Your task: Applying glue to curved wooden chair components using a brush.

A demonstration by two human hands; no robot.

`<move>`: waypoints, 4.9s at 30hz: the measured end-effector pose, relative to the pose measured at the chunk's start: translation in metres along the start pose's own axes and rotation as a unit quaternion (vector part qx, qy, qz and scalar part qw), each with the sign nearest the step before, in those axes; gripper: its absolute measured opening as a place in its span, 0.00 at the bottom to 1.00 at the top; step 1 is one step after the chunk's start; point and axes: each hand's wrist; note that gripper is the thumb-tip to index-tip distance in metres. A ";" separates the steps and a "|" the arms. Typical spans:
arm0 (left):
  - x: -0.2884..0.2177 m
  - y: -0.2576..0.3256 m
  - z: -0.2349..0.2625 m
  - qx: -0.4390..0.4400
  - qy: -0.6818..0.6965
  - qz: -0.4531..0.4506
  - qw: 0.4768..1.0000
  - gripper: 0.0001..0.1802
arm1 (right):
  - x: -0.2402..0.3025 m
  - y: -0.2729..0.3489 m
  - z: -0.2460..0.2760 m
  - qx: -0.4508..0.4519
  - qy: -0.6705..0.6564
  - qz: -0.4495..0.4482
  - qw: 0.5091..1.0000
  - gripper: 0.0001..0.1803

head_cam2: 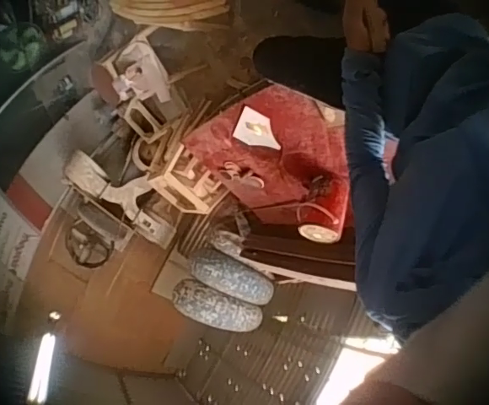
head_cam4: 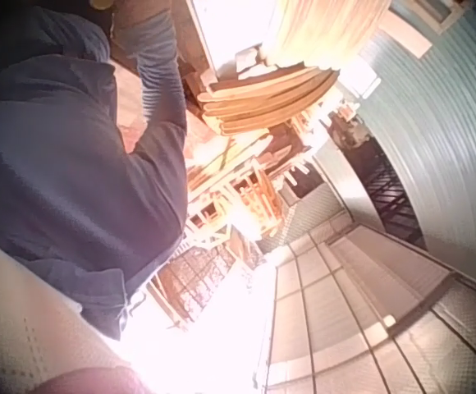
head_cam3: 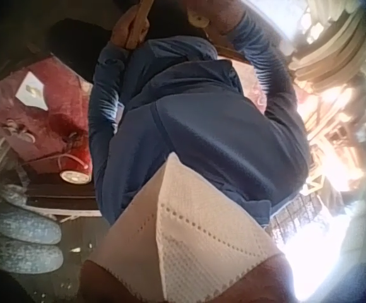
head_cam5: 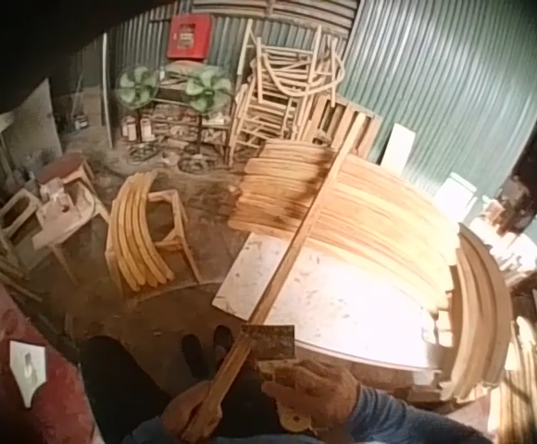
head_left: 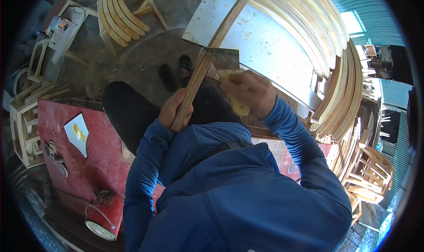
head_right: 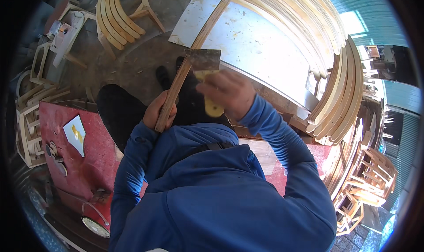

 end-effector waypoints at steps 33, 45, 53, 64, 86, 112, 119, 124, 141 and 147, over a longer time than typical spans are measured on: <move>-0.001 0.005 0.001 -0.035 0.010 -0.004 0.999 0.26 | -0.020 -0.036 0.021 -0.146 -0.023 -0.122 0.982 0.09; 0.003 0.005 0.003 -0.049 0.013 -0.048 0.998 0.26 | 0.006 -0.075 0.014 0.108 -0.047 0.003 0.993 0.15; 0.000 0.001 0.013 0.011 0.050 -0.001 0.999 0.24 | -0.032 -0.030 0.015 -0.157 0.039 -0.126 0.979 0.15; 0.000 -0.001 0.009 -0.012 0.033 -0.001 0.999 0.25 | -0.008 0.012 -0.004 -0.002 0.054 -0.060 0.997 0.20; -0.001 -0.002 0.014 -0.029 0.036 0.038 0.998 0.23 | 0.054 -0.002 0.015 0.127 -0.164 0.001 0.978 0.24; 0.002 -0.005 0.023 0.034 0.068 0.046 0.996 0.28 | 0.036 0.003 0.025 0.035 -0.097 -0.095 0.990 0.23; 0.000 -0.003 0.022 0.021 0.051 0.045 0.997 0.31 | 0.030 0.001 0.028 0.037 -0.079 -0.090 0.992 0.22; -0.002 0.000 0.021 0.020 0.044 0.041 0.998 0.26 | 0.029 -0.002 0.032 -0.002 -0.044 -0.120 0.992 0.17; -0.009 -0.001 0.017 0.076 -0.010 -0.006 0.997 0.36 | 0.019 -0.012 0.040 -0.040 0.005 -0.098 0.994 0.16; -0.008 -0.002 0.017 0.049 -0.022 0.012 0.998 0.36 | 0.011 -0.007 0.046 -0.037 0.022 -0.091 0.995 0.21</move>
Point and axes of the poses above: each hand's wrist, its own y-axis away from the middle knuckle, its own z-axis out of the back of the hand, x = y × z, and after that the axes turned 15 degrees about -x, right-handed
